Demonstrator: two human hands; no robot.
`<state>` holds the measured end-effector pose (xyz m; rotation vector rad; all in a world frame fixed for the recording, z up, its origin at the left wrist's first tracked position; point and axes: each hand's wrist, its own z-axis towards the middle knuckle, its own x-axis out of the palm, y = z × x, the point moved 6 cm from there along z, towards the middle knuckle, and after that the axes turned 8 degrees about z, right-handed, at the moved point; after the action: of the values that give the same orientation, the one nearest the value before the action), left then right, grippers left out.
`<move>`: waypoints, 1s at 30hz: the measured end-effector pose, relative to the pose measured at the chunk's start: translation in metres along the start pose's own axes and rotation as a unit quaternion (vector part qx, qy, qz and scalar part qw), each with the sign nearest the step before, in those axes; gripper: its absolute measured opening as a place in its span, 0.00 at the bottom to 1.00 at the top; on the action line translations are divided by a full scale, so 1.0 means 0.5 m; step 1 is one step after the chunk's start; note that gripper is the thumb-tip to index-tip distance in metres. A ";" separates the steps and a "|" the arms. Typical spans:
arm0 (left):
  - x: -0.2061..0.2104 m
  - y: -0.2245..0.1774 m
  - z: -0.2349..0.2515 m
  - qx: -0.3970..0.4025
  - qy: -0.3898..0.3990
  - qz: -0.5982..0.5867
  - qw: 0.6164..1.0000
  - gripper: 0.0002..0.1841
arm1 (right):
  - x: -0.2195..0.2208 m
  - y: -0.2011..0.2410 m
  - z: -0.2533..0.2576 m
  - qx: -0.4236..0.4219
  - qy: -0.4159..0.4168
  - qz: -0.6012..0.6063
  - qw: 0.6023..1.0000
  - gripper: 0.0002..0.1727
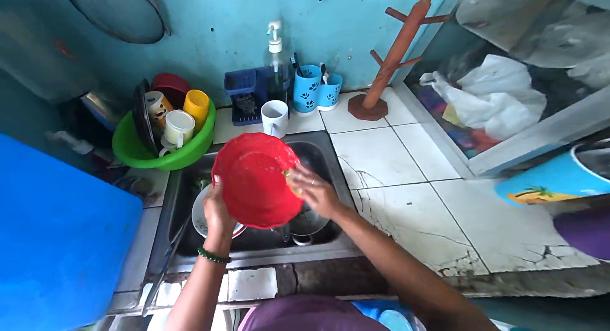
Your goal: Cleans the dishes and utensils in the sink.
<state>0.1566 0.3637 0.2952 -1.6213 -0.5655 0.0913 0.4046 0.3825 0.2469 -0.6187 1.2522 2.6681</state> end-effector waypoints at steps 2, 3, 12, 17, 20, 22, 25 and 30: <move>0.007 0.029 -0.014 -0.090 0.016 -0.031 0.995 0.19 | -0.056 -0.022 0.037 0.094 -0.076 0.140 0.983 0.18; 0.016 0.048 -0.024 -0.137 0.028 -0.050 0.989 0.18 | -0.071 -0.027 0.054 0.122 -0.108 0.235 0.958 0.20; 0.073 0.062 -0.108 -0.111 0.209 0.116 0.965 0.34 | -0.099 -0.028 0.120 0.247 -0.393 0.365 0.807 0.26; 0.114 -0.043 -0.124 0.178 0.323 0.233 0.900 0.02 | -0.095 0.096 0.162 0.167 -0.278 0.102 0.940 0.21; 0.133 -0.063 -0.106 0.142 0.301 0.240 0.912 0.06 | -0.058 0.171 0.179 0.022 -0.197 0.047 0.979 0.14; 0.140 -0.063 -0.088 0.094 0.273 0.214 0.933 0.06 | -0.015 0.206 0.179 -0.068 -0.130 0.035 0.989 0.10; 0.143 -0.062 -0.074 0.083 0.258 0.210 0.940 0.09 | 0.032 0.234 0.173 -0.158 -0.032 -0.014 0.987 0.17; 0.113 -0.061 -0.099 0.140 0.280 0.188 0.931 0.08 | -0.060 0.103 0.195 0.075 -0.173 0.047 0.981 0.24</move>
<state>0.2157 0.3425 0.3466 -1.3702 0.1962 -0.0114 0.3871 0.4248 0.3517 -0.0701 1.3866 2.5724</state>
